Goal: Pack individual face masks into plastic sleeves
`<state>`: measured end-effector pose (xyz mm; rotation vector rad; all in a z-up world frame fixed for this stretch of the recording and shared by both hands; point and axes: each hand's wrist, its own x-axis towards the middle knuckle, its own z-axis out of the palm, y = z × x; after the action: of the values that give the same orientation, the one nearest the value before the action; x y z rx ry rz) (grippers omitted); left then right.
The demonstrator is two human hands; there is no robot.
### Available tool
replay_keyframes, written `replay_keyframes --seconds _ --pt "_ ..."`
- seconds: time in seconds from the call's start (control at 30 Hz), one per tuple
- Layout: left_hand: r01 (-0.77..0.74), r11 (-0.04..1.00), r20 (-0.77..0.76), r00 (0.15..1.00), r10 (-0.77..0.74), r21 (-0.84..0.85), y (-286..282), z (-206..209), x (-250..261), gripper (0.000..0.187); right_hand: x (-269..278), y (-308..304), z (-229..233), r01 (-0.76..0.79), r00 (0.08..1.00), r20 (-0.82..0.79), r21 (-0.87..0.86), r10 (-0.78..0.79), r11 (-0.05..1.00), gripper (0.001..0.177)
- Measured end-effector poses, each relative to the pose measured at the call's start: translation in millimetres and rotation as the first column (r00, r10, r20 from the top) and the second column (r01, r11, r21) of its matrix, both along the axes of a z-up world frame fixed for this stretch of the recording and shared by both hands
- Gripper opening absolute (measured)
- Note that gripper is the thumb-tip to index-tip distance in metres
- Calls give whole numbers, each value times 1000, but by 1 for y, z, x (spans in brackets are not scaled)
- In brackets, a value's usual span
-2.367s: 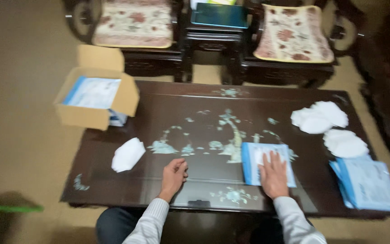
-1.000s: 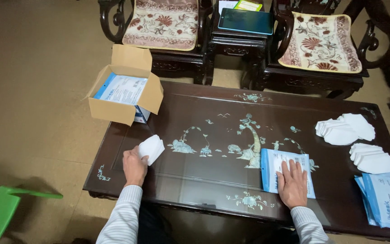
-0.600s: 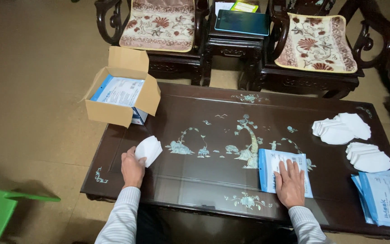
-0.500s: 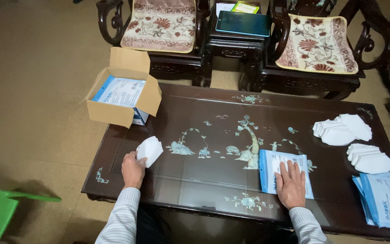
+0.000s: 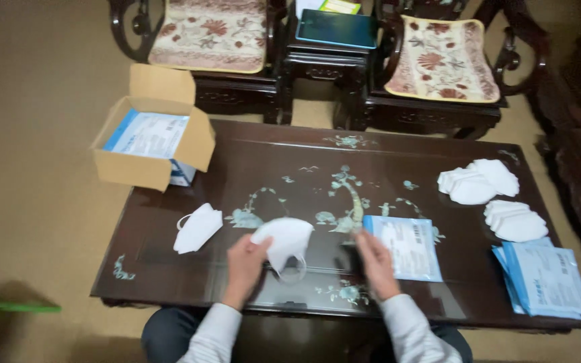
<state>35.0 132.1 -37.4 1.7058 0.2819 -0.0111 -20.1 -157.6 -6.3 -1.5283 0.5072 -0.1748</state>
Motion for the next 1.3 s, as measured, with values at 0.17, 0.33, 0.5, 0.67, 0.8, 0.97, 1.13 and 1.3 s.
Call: replay_keyframes --seconds 0.17,0.33,0.5,0.67,0.8,0.97,1.13,1.3 --pt "62 949 -180 976 -123 -310 -69 13 -14 22 12 41 -14 -155 965 -176 221 196 963 29" --pt "53 870 -381 885 -268 -490 -92 1 -7 27 23 51 -47 20 971 -223 443 88 896 18" --pt "59 917 -427 872 -241 -396 -95 -23 0 28 21 43 -52 -7 956 -257 457 140 889 17" --pt "87 878 -382 877 -292 -471 -90 -38 -3 36 21 48 -50 12 956 -272 418 112 908 13" --pt "123 869 -346 883 -316 -480 -86 -8 -9 33 17 50 -34 5 959 -262 412 113 911 10" --pt "106 848 -324 894 -311 -519 -83 -39 -7 22 12 44 -10 -5 950 -270 485 155 874 14" --pt "239 858 -257 887 -383 -455 -76 -63 -7 12 17 29 -50 10 953 -262 525 151 851 26" --pt "-128 532 -382 833 -401 -837 -73 29 -17 77 25 33 -84 48 969 -243 385 51 922 39"
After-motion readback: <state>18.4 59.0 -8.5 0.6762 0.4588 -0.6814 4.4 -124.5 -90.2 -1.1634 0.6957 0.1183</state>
